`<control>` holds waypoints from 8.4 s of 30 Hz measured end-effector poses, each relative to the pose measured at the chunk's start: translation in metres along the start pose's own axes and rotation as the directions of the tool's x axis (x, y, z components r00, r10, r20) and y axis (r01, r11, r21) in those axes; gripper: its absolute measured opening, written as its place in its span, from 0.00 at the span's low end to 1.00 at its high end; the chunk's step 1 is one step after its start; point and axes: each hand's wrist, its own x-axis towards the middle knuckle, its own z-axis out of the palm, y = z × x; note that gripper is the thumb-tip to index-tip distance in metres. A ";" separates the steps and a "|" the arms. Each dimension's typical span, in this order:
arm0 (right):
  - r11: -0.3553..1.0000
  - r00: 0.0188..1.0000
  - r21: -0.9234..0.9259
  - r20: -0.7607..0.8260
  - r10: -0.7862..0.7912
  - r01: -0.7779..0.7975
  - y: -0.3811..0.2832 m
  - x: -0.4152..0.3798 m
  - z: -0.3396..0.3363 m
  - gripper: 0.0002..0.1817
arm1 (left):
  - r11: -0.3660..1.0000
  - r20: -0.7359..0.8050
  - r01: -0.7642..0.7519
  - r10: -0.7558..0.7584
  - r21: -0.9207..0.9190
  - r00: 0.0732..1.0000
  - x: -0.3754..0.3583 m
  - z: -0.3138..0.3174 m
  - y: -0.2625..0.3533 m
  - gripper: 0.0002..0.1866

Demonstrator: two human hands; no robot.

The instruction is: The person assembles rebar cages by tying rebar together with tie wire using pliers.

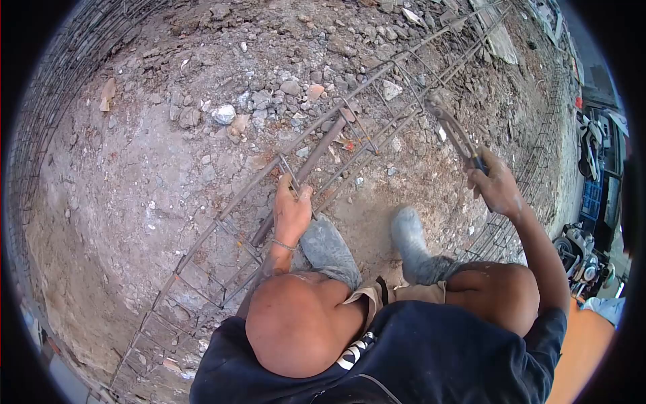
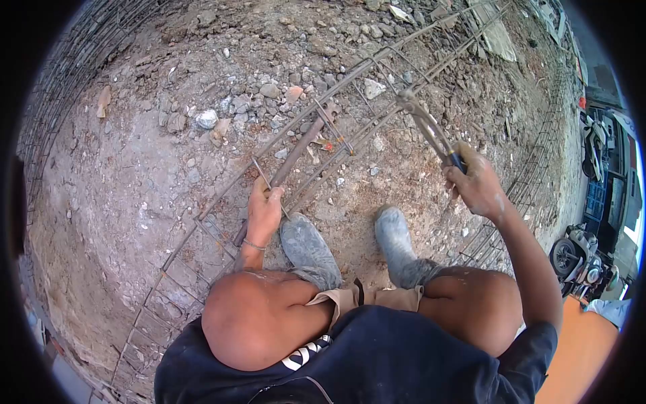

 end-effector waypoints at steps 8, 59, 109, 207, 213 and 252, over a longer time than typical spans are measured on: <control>0.980 0.895 0.103 0.402 -0.195 0.168 0.120 0.033 0.063 0.06 | 0.589 0.275 -0.189 -0.058 0.786 0.960 -0.034 -0.014 0.115 0.25; 0.876 0.832 0.307 0.308 -0.461 0.371 0.121 0.098 0.120 0.12 | 0.659 -0.282 0.110 0.161 0.744 0.946 0.053 0.104 0.134 0.20; 0.868 0.714 -0.068 0.602 -0.358 0.492 0.067 0.062 0.037 0.14 | 0.924 0.034 -0.369 0.367 0.102 0.929 0.061 0.122 0.074 0.19; 0.959 0.963 0.093 -0.023 -0.267 0.268 0.134 0.045 0.229 0.10 | 0.908 -0.079 0.054 -0.095 -0.415 0.992 -0.010 0.217 0.006 0.09; 0.916 0.921 0.098 -0.032 -0.388 0.389 0.145 0.048 0.178 0.13 | 0.790 -0.062 0.074 -0.140 -0.609 0.988 -0.013 0.232 0.032 0.10; 0.351 0.521 0.616 0.786 -0.333 -0.705 0.139 0.031 0.133 0.18 | 0.515 -0.135 -0.353 0.691 0.781 0.710 0.112 0.120 0.086 0.24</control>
